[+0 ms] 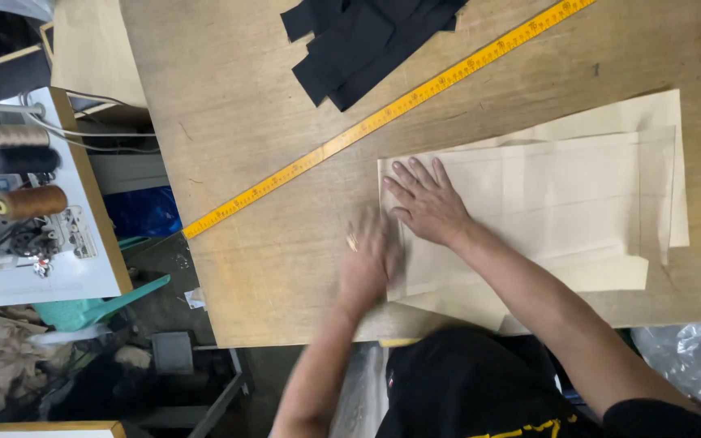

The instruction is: The person measures and cuts a long strip of black fabric using a yellow ruler and shears. They trim the fabric into smaller rectangular pieces, then handle a beige paper pattern and a folded black garment, placing the cut pieces on the table.

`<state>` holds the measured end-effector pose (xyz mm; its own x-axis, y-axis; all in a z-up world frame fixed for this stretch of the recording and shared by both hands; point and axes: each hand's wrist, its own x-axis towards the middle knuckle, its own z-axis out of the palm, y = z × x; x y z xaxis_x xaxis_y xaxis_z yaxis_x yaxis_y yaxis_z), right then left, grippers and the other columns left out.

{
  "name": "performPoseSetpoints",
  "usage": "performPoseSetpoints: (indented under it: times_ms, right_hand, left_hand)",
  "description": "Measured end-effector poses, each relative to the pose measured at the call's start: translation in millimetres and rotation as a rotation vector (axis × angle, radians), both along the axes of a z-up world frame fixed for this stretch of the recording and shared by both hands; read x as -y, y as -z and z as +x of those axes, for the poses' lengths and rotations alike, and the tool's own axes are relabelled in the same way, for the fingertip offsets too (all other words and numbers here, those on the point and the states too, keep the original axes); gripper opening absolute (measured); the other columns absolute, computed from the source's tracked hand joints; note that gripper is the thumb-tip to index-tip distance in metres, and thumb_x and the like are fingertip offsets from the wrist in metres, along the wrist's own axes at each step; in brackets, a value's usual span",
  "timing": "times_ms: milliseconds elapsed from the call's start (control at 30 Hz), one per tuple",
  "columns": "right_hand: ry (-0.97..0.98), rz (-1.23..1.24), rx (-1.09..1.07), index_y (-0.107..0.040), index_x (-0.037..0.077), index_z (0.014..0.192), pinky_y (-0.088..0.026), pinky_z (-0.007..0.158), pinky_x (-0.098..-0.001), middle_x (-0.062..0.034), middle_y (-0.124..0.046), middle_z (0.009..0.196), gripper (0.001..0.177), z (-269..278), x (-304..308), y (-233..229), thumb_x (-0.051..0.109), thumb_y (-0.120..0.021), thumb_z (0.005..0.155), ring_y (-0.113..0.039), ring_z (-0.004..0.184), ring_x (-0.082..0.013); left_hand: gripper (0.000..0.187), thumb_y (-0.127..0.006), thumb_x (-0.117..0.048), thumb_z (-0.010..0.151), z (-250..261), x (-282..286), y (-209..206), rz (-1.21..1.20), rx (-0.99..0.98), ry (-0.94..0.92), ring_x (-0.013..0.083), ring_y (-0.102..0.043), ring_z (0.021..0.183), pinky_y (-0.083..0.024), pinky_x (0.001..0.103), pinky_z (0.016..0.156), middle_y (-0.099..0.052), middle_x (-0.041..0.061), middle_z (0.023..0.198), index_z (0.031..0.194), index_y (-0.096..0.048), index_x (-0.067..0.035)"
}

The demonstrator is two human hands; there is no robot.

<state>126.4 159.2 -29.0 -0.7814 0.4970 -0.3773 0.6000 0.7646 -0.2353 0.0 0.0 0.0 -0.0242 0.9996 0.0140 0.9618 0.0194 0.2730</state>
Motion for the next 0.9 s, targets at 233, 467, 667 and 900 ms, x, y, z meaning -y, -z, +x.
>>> performPoseSetpoints:
  times_ms: [233,467,667,900]
  right_hand:
    - [0.087,0.118,-0.195,-0.042,0.030,0.156,-0.017,0.124,-0.0627,-0.0029,-0.035,0.167,0.062,23,-2,13,0.059,-0.039,0.102,-0.029,0.154,-0.0317]
    - [0.100,0.272,-0.396,-0.052,0.027,0.150,-0.030,0.118,-0.0593,-0.0027,-0.050,0.158,0.061,22,-10,12,0.054,-0.053,0.096,-0.045,0.144,-0.0292]
    - [0.118,0.273,-0.378,-0.051,0.027,0.153,-0.024,0.122,-0.0598,-0.0028,-0.046,0.161,0.065,16,-12,22,0.054,-0.056,0.094,-0.040,0.148,-0.0296]
    - [0.087,0.190,-0.411,-0.052,0.021,0.149,-0.026,0.119,-0.0614,-0.0103,-0.050,0.157,0.065,16,-17,13,0.048,-0.061,0.091,-0.040,0.146,-0.0339]
  left_hand:
    - [0.113,-0.080,-0.073,0.079,-109,-270,-21,0.034,-0.266,-0.139,0.0472,-0.036,0.149,-0.030,0.059,0.122,-0.040,0.023,0.160,0.158,-0.038,-0.003]
    - [0.123,-0.053,-0.094,0.083,-128,-368,-8,-0.507,-0.325,-0.152,0.0430,-0.004,0.156,-0.013,0.059,0.125,-0.005,0.015,0.172,0.166,-0.005,-0.016]
    - [0.055,-0.071,-0.046,0.092,-111,-323,49,0.041,-0.099,-0.147,0.0446,-0.054,0.112,-0.046,0.054,0.099,-0.053,0.017,0.130,0.127,-0.054,-0.009]
    - [0.029,-0.062,-0.031,0.089,-79,-310,43,-0.035,0.619,-0.539,0.0341,-0.073,0.106,-0.052,0.041,0.093,-0.079,0.013,0.110,0.112,-0.063,-0.014]
